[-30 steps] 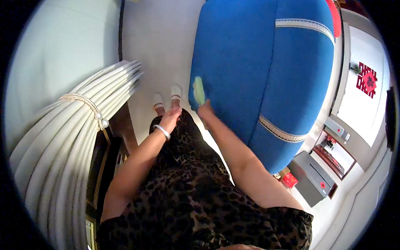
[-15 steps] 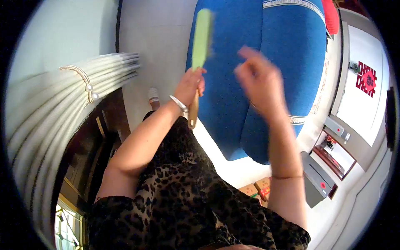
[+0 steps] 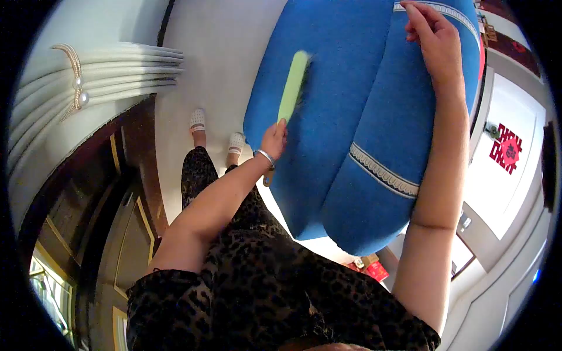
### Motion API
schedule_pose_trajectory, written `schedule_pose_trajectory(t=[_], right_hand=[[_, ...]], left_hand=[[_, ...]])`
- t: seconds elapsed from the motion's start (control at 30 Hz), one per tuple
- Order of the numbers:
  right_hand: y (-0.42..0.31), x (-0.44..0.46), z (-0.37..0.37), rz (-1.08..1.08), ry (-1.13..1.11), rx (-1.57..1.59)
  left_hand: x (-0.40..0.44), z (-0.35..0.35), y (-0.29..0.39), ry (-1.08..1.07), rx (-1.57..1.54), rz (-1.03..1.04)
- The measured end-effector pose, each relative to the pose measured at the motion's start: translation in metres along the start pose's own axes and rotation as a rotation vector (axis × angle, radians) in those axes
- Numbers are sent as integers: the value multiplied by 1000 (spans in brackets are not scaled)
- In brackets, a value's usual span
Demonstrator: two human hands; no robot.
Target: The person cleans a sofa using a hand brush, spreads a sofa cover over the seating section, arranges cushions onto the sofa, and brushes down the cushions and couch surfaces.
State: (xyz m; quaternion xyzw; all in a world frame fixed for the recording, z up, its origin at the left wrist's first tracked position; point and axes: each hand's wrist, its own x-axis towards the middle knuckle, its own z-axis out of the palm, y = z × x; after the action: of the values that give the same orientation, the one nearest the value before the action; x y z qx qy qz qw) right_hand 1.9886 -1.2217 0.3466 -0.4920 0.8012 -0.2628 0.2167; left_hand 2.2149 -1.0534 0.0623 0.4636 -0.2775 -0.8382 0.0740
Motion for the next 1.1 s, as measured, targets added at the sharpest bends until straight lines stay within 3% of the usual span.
schedule_pose_trajectory(t=[0.03,0.13,0.2,0.3,0.4,0.5,0.6,0.67,0.73,0.77,0.83,0.9,0.93,0.97,1.0,1.03,1.07,1.1], right_hand=[[12,3,-3,-36,-38,-42],[32,8,-1,-117,-100,-138],[32,5,4,-136,-83,-160],[24,3,5,-71,-70,-219],[19,-6,12,-164,-29,-528],[11,-12,15,-132,-174,-671],[20,-5,18,-76,-164,-670],[23,-1,18,-99,-164,-693],[25,-6,23,-193,-177,-718],[14,-6,22,-225,-187,-796],[-8,-7,28,-277,-215,-776],[-74,-28,52,-349,-238,-685],[-89,-23,53,-282,-298,-611],[-103,-19,54,-213,-351,-538],[-101,3,50,-38,-457,-435],[-102,5,53,-12,-495,-426],[-104,6,56,14,-533,-416],[-106,-7,70,-109,-504,-501]], left_hand=[[-5,1,16,-36,-161,-8],[-18,45,80,-137,-181,254],[-5,56,78,-233,-177,314],[34,29,43,6,-332,-224],[37,2,25,187,-316,-183],[-7,30,72,172,-312,157],[-24,57,82,-174,-176,470],[-20,54,58,-61,-122,300],[8,35,-13,82,-96,131],[0,16,-13,139,-42,-68],[-10,-18,-41,150,-87,-186],[-37,-16,-42,143,-127,-28],[-53,-13,-37,137,-144,57],[-77,-4,-23,-6,-313,-22],[-90,2,-24,-152,-226,69],[-99,4,-23,-296,-141,162],[-96,4,-42,-315,-41,230],[-78,-3,-79,-127,277,432]])
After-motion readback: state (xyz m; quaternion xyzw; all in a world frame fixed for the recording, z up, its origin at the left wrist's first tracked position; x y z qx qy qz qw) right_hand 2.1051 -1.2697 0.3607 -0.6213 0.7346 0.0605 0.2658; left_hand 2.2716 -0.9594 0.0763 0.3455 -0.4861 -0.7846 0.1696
